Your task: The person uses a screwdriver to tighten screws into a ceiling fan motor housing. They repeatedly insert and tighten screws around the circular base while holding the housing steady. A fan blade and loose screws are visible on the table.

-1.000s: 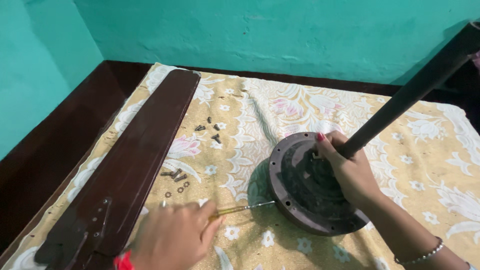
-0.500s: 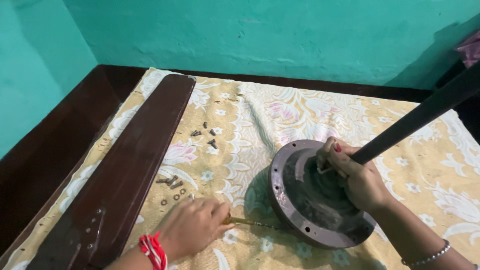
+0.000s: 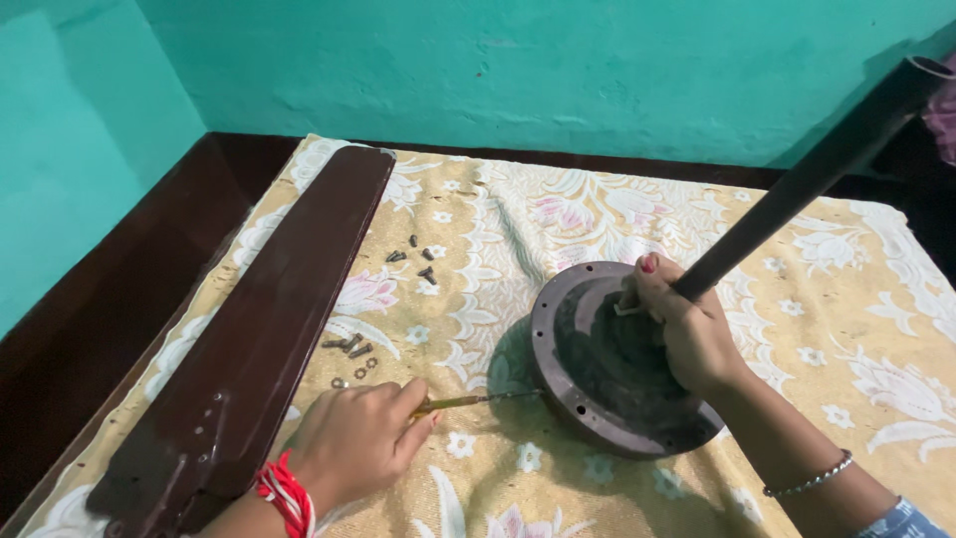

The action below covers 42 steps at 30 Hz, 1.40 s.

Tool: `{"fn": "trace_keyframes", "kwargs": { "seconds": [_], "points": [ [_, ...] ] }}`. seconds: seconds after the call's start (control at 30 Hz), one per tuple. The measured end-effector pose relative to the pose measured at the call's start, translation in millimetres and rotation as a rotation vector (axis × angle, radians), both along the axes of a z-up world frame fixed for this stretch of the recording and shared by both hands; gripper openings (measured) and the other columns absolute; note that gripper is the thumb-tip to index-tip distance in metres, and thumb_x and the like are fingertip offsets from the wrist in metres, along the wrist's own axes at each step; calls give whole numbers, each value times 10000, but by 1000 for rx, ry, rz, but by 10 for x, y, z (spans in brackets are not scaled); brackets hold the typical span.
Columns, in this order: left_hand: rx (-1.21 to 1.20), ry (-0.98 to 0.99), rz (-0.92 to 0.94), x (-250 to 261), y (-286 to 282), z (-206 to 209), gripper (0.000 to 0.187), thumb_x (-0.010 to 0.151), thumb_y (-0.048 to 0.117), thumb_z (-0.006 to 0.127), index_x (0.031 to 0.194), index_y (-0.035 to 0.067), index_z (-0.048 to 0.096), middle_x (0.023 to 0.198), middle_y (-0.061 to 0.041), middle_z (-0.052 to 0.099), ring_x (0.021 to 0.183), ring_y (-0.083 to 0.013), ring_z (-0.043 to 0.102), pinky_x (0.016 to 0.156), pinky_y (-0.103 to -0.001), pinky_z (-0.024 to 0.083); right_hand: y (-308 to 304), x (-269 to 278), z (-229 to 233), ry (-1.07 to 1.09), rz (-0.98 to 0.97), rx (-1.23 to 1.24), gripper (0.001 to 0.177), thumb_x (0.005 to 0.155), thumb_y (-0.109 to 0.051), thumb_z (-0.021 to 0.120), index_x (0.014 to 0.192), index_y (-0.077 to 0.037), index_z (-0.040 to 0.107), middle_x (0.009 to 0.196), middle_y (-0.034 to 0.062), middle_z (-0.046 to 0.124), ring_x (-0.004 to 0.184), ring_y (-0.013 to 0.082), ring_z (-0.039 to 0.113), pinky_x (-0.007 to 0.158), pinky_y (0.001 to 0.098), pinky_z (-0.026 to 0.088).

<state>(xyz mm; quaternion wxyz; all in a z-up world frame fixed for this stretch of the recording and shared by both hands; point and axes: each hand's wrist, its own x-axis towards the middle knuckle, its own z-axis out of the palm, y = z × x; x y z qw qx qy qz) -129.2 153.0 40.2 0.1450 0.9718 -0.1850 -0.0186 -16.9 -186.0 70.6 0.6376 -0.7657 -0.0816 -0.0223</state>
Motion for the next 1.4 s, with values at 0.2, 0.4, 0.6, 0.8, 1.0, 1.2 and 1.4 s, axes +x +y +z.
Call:
{"fn": "trace_keyframes", "kwargs": {
  "seconds": [0.2, 0.4, 0.6, 0.8, 1.0, 1.2, 1.4],
  "points": [
    [134, -130, 33, -50, -130, 391, 276, 973, 386, 557, 1060, 144, 658, 622, -62, 665, 459, -227, 671, 369, -355, 506, -87, -2, -93, -52, -40, 287, 360, 1086, -254, 494, 755, -113, 467, 747, -9, 450, 789, 153, 460, 803, 317, 426],
    [321, -211, -5, -41, -281, 880, 292, 971, 402, 559, 974, 126, 655, 624, -66, 669, 479, -254, 667, 377, -360, 519, -148, -26, -114, 3, -71, 340, 338, 1073, -253, 499, 760, -129, 476, 725, -33, 388, 751, 134, 394, 771, 303, 384],
    [581, -346, 5, -80, -489, 962, 130, 930, 189, 561, 919, 88, 642, 622, -73, 679, 453, -197, 670, 340, -316, 518, -61, -9, -122, -24, -85, 293, 334, 1094, -259, 539, 796, -127, 467, 753, -58, 362, 721, 83, 320, 657, 264, 288],
    [348, -100, -37, 256, -202, 773, 311, 1012, 409, 512, 974, 127, 636, 576, -64, 664, 419, -226, 613, 365, -355, 456, -143, -13, -80, 135, -20, 464, 241, 1037, -224, 542, 817, -155, 472, 756, -52, 393, 677, 86, 355, 584, 260, 296],
    [116, -93, -206, 339, -49, 226, 296, 994, 397, 541, 1003, 124, 655, 603, -34, 657, 370, -181, 574, 328, -325, 410, -262, -64, -46, 51, 140, 409, 212, 989, -237, 511, 814, -122, 478, 814, -4, 428, 789, 134, 418, 747, 293, 371],
    [-26, -42, -168, 337, -39, -213, 300, 1000, 372, 550, 1088, 103, 649, 645, -33, 665, 377, -182, 584, 330, -315, 414, -349, -38, -102, 14, 192, 433, 262, 1032, -263, 508, 815, -132, 439, 812, -2, 392, 792, 153, 381, 764, 324, 347],
    [-84, 9, -98, 318, -95, -308, 259, 1008, 358, 540, 1021, 115, 629, 589, -58, 654, 424, -217, 604, 379, -374, 443, -390, 24, -160, -31, 154, 383, 263, 1009, -264, 497, 794, -126, 434, 811, -4, 371, 768, 145, 328, 743, 317, 317]
  ]
}}
